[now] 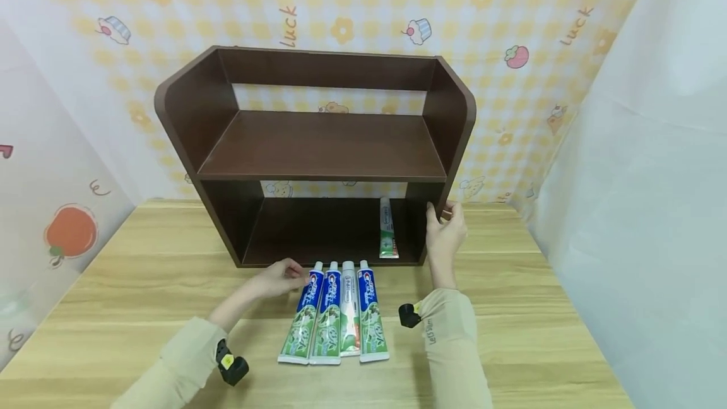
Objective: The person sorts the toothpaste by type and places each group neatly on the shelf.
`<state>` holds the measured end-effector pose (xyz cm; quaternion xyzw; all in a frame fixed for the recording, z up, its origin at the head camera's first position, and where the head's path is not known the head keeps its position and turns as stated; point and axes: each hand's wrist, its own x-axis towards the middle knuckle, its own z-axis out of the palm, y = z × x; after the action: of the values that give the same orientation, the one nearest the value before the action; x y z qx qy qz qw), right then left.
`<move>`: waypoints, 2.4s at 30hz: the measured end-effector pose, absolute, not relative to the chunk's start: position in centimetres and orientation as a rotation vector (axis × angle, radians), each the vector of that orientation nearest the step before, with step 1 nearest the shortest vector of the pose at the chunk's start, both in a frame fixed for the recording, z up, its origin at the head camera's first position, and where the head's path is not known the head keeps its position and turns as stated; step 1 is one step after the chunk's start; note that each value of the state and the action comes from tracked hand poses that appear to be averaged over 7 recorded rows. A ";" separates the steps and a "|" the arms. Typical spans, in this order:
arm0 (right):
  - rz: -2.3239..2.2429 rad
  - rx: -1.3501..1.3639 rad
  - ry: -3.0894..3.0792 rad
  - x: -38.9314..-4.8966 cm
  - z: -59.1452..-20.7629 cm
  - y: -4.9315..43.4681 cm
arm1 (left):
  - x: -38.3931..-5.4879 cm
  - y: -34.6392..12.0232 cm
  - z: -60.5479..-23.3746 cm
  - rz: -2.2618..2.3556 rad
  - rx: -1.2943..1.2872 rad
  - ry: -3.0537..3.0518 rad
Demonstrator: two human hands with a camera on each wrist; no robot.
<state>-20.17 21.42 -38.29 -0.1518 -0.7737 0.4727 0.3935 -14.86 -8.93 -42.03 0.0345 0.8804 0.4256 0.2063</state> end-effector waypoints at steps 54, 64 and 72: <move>1.235 -0.397 -1.950 -20.2 -38.3 21.4 | -11.2 -7.6 -40.5 1.318 0.333 2.270; 1.211 -0.383 -1.953 -20.3 -38.4 21.4 | -11.4 -5.9 -33.7 1.252 0.553 2.333; 1.192 -0.377 -1.964 -20.2 -38.2 21.5 | -12.8 -3.8 -28.3 1.239 0.634 2.375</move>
<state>-20.17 21.47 -38.19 -0.1489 -0.7747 0.4703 0.3956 -12.77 -3.82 -28.25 0.2261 0.8466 0.4415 0.1932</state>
